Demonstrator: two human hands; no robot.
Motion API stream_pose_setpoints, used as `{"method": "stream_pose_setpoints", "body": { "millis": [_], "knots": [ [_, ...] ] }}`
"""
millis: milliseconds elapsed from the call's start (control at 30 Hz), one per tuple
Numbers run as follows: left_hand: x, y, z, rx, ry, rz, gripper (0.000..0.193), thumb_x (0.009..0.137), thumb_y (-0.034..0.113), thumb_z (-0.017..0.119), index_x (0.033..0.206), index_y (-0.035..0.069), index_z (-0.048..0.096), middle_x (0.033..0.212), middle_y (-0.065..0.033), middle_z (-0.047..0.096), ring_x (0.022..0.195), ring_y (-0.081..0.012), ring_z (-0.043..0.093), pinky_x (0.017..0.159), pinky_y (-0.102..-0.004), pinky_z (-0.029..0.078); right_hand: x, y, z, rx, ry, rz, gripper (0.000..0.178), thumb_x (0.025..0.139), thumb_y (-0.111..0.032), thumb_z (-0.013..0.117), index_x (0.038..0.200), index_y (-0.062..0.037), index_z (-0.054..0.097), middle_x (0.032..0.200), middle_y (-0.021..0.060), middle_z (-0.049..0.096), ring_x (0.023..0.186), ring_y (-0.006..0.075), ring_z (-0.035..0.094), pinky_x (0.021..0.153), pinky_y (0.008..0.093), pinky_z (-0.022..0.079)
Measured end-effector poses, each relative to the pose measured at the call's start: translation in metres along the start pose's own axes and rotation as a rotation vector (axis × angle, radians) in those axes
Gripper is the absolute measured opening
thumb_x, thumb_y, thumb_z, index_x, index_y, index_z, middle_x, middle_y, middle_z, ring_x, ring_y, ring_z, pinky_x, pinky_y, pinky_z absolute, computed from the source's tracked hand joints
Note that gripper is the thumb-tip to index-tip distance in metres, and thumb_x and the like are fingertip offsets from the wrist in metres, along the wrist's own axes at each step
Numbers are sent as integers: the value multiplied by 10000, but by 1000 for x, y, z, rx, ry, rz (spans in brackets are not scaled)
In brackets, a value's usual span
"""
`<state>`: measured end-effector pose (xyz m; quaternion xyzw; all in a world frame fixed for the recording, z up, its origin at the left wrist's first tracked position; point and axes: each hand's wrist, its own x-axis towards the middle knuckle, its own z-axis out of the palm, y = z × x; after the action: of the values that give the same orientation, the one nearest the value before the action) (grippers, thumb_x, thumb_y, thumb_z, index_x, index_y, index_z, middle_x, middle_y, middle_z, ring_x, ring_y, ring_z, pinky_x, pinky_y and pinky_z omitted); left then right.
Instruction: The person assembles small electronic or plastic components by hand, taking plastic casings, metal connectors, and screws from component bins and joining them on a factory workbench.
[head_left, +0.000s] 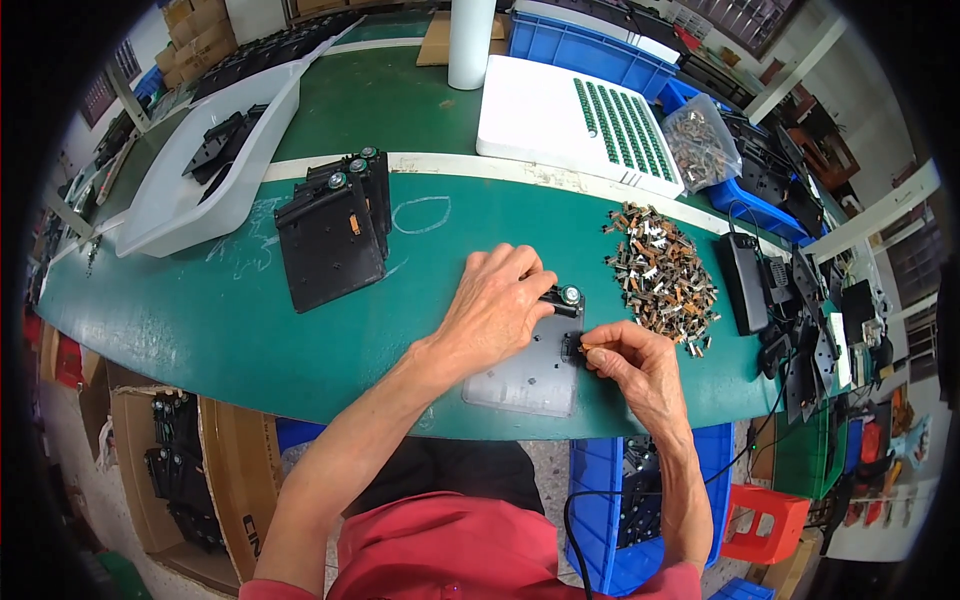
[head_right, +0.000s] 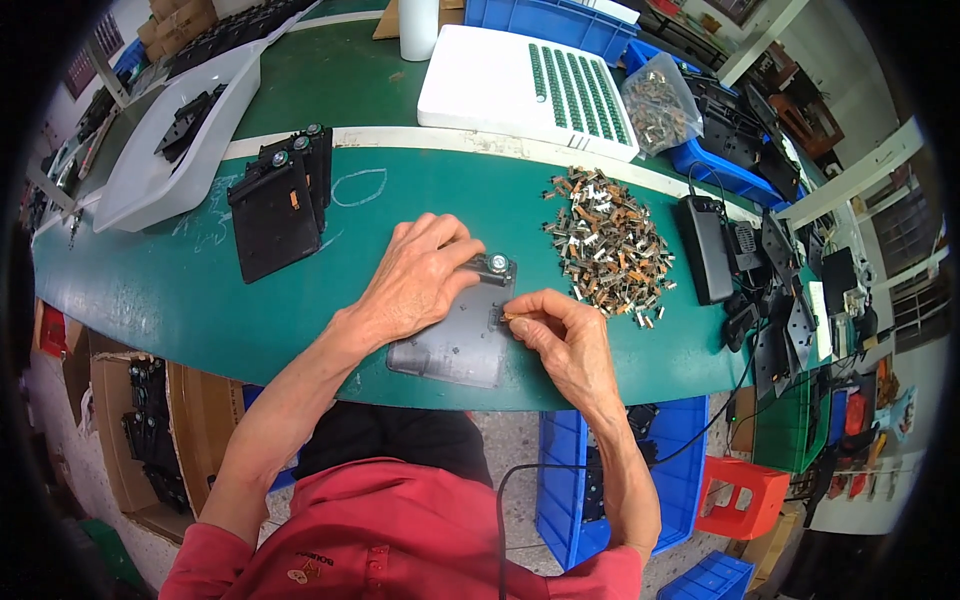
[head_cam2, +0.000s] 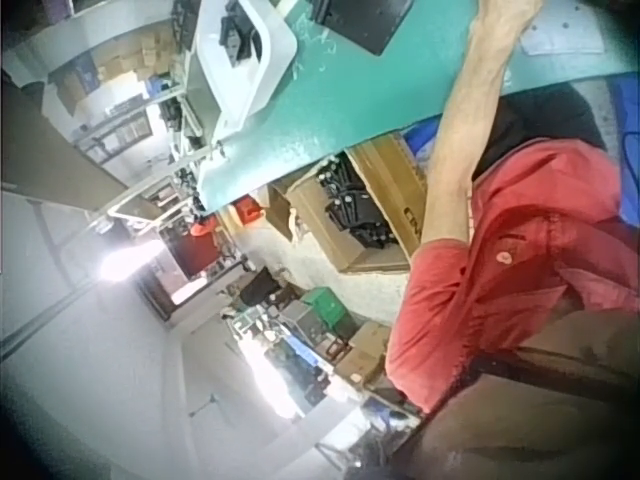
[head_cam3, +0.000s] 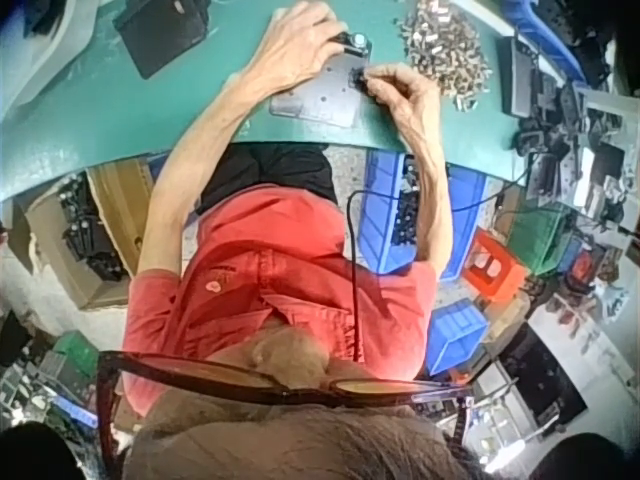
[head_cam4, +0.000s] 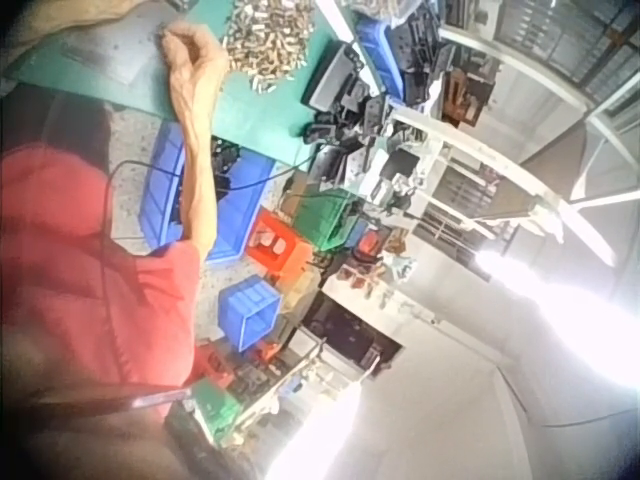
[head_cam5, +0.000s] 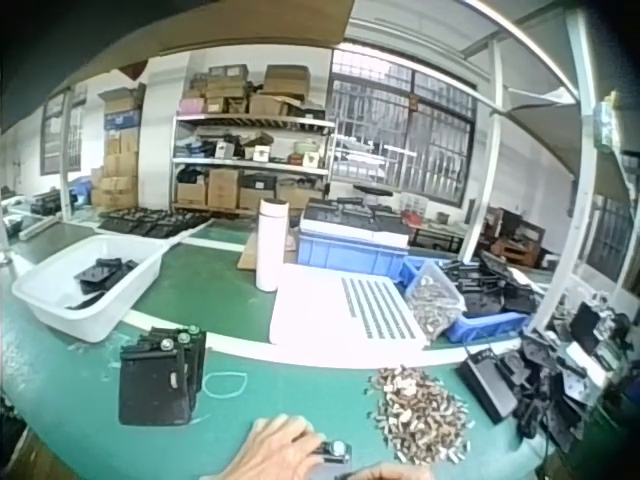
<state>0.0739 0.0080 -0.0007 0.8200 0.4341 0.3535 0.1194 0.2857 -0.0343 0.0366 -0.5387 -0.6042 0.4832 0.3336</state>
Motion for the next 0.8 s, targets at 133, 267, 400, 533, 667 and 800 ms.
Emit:
{"method": "stream_pose_setpoints", "body": {
  "millis": [133, 267, 400, 533, 667, 800],
  "knots": [
    [0, 0, -1, 1, 0, -2, 270, 790, 121, 715, 1041, 30, 678, 958, -62, 570, 932, -241, 530, 837, -383, 388, 1, -2, 0, -157, 18, -167, 132, 837, -14, 700, 965, -20, 731, 869, 50, 667, 792, 139, 597, 722, 286, 478],
    [0, 0, 1, 1, -4, 0, 276, 789, 120, 716, 1045, 27, 675, 962, -63, 572, 932, -242, 531, 837, -385, 388, 3, -1, 0, -207, -11, -187, 131, 825, -13, 708, 953, -28, 735, 875, 55, 644, 801, 156, 590, 732, 298, 472],
    [0, -1, 0, -1, 2, 4, 279, 787, 119, 717, 1045, 22, 674, 962, -64, 573, 932, -243, 531, 836, -384, 388, 4, 0, 2, -170, -13, -170, 118, 832, -14, 702, 947, -13, 725, 877, 62, 649, 802, 160, 597, 738, 298, 477],
    [1, 1, 0, -6, -2, 0, 277, 789, 116, 715, 1044, 18, 674, 959, -65, 575, 932, -244, 532, 833, -388, 385, 3, -5, 5, -187, -3, -138, 131, 846, -4, 677, 973, -4, 711, 872, 70, 648, 803, 163, 602, 739, 298, 480],
    [0, 0, 0, 9, -15, -9, 274, 793, 118, 715, 1046, 23, 672, 964, -65, 573, 936, -243, 531, 833, -392, 382, 3, -6, 9, -209, 9, -189, 158, 860, 4, 651, 1008, -5, 704, 853, 75, 640, 794, 166, 598, 720, 301, 477],
    [0, 1, -1, 13, -14, -10, 273, 797, 123, 715, 1049, 29, 669, 976, -65, 569, 947, -241, 529, 838, -391, 380, 2, -8, 8, -323, -14, -273, 194, 859, 0, 648, 1044, -14, 704, 828, 90, 628, 757, 176, 590, 675, 313, 468]
  ]
}}
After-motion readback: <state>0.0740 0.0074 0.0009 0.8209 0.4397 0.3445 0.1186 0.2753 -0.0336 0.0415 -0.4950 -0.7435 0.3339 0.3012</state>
